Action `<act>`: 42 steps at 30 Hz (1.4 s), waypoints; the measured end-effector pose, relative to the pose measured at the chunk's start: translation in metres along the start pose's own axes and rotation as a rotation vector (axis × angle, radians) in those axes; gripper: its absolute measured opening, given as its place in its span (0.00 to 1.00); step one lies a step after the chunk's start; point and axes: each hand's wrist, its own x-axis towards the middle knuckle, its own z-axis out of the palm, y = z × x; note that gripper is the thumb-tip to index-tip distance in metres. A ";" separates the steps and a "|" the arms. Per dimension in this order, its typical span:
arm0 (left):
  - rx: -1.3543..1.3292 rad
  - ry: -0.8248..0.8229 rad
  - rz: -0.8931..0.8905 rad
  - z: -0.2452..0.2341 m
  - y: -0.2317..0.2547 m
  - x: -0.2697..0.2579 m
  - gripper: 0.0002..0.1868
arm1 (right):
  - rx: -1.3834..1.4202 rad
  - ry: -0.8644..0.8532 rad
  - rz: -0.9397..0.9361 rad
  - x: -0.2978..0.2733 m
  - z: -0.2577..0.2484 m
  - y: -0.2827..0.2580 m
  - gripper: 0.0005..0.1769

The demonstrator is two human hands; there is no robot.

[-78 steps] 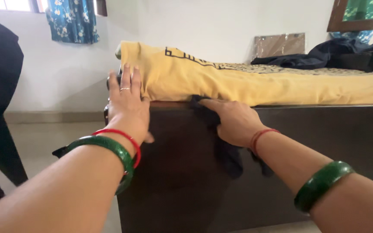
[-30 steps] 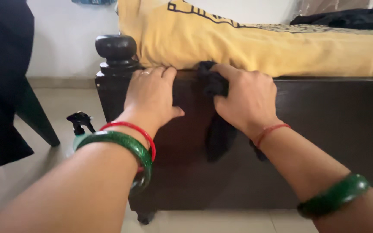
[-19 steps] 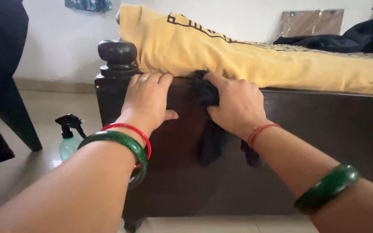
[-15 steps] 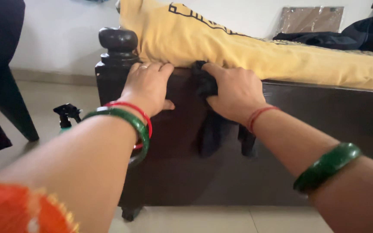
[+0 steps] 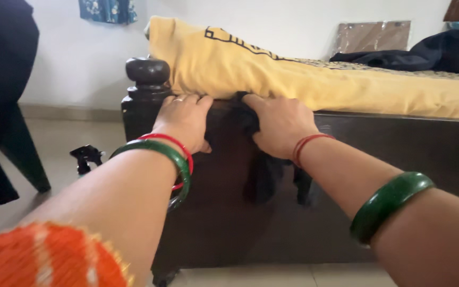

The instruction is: The person wipes the wooden frame of a bed using a dark cloth.

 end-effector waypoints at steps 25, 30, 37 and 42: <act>-0.138 0.387 0.117 0.037 -0.009 -0.021 0.52 | -0.012 0.067 0.234 -0.007 0.004 -0.029 0.38; -0.132 0.514 0.182 0.048 -0.010 -0.026 0.53 | -0.007 0.130 0.245 -0.012 0.017 -0.030 0.37; -0.108 0.574 0.233 0.065 -0.012 -0.041 0.57 | 0.030 0.334 0.174 -0.018 0.042 -0.026 0.37; 0.033 0.359 0.326 0.100 -0.025 -0.085 0.56 | 0.040 0.464 -0.014 -0.025 0.060 -0.014 0.39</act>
